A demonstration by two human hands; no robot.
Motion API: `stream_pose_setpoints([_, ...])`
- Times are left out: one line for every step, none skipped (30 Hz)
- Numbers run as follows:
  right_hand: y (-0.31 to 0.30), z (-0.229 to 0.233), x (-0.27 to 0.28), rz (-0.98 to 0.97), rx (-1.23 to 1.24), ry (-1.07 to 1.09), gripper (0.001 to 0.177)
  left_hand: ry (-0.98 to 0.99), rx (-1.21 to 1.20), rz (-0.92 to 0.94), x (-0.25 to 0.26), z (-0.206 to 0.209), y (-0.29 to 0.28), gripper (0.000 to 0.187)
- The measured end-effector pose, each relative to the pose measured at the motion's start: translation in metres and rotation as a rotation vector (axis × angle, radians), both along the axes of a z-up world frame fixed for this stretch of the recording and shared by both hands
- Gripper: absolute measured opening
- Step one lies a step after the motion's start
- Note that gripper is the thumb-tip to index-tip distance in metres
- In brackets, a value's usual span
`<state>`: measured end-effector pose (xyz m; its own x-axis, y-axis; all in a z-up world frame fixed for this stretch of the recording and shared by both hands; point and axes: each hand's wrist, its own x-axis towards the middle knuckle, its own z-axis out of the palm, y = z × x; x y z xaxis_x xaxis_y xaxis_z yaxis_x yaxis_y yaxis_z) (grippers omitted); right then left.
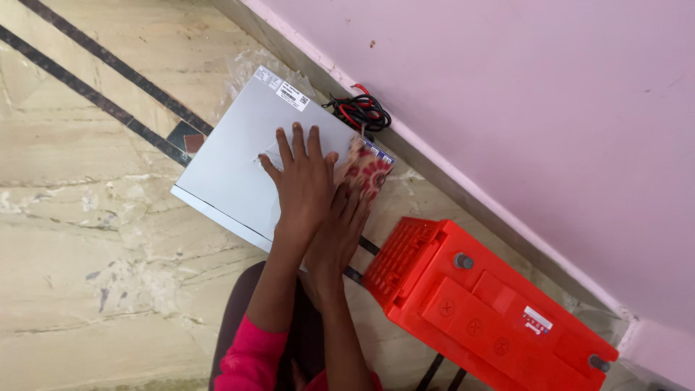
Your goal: The person sits on the floor and wipes the top and sides of a red battery and a silver inverter using a patterned cloth. The person repeatedly wipes the surfaces of both objects.
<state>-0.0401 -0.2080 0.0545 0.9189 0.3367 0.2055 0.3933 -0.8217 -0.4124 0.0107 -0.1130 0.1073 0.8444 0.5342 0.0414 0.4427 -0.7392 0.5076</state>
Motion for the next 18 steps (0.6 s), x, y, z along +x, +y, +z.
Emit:
stream_pose_setpoints([-0.004, 0.000, -0.019, -0.002, 0.011, 0.025, 0.059, 0.054, -0.019, -0.020, 0.004, -0.022, 0.005, 0.064])
stream_pose_setpoints([-0.008, -0.001, -0.038, -0.003, 0.023, 0.049, 0.052, 0.108, -0.039, -0.040, 0.003, -0.041, 0.008, 0.071])
stream_pose_setpoints([-0.013, -0.003, -0.050, 0.008, 0.046, 0.158, 0.052, 0.156, -0.036, -0.046, 0.004, -0.056, 0.008, 0.072])
stream_pose_setpoints([-0.018, -0.005, -0.063, 0.021, 0.069, 0.266, 0.054, 0.204, -0.033, -0.053, 0.003, -0.066, 0.007, 0.073])
stream_pose_setpoints([-0.022, -0.006, -0.071, 0.037, 0.096, 0.374, 0.057, 0.253, -0.027, -0.057, 0.002, -0.072, 0.005, 0.074])
stream_pose_setpoints([-0.024, -0.009, -0.070, 0.045, 0.045, 0.313, 0.055, 0.248, -0.026, -0.071, 0.003, -0.074, 0.003, 0.073])
stream_pose_setpoints([-0.023, -0.012, -0.066, 0.055, -0.005, 0.258, 0.052, 0.249, -0.022, -0.083, 0.004, -0.075, 0.003, 0.072])
stream_pose_setpoints([-0.020, -0.014, -0.062, 0.064, -0.055, 0.203, 0.050, 0.251, -0.019, -0.095, 0.002, -0.075, 0.003, 0.071])
stream_pose_setpoints([-0.016, -0.015, -0.049, 0.061, -0.105, 0.146, 0.053, 0.235, -0.045, -0.108, 0.001, -0.074, 0.004, 0.071])
stream_pose_setpoints([-0.009, -0.015, -0.034, 0.057, -0.155, 0.090, 0.056, 0.219, -0.072, -0.121, -0.003, -0.073, 0.005, 0.071])
stream_pose_setpoints([-0.005, -0.013, -0.022, 0.055, -0.210, 0.036, 0.059, 0.205, -0.104, -0.131, -0.010, -0.074, 0.004, 0.071])
stream_pose_setpoints([0.000, -0.010, -0.009, 0.023, -0.224, 0.044, 0.066, 0.151, -0.100, -0.128, -0.018, -0.076, 0.001, 0.069])
stream_pose_setpoints([0.010, -0.007, 0.007, -0.010, -0.228, 0.046, 0.073, 0.091, -0.086, -0.124, -0.022, -0.078, 0.002, 0.066])
stream_pose_setpoints([0.015, -0.004, 0.023, -0.027, -0.170, 0.034, 0.068, 0.031, -0.073, -0.121, -0.027, -0.081, 0.002, 0.064])
stream_pose_setpoints([0.017, -0.004, 0.032, -0.044, -0.114, 0.033, 0.063, -0.102, -0.041, -0.079, -0.037, -0.085, -0.002, 0.059])
stream_pose_setpoints([0.015, -0.008, 0.035, -0.062, -0.058, 0.032, 0.058, -0.234, -0.009, -0.037, -0.048, -0.090, -0.008, 0.055])
stream_pose_setpoints([0.012, -0.015, 0.039, -0.070, -0.044, -0.010, 0.058, -0.372, 0.023, 0.010, -0.057, -0.093, -0.011, 0.052])
stream_pose_setpoints([0.009, -0.023, 0.044, -0.078, -0.030, -0.051, 0.058, -0.362, 0.083, -0.004, -0.066, -0.095, -0.013, 0.053])
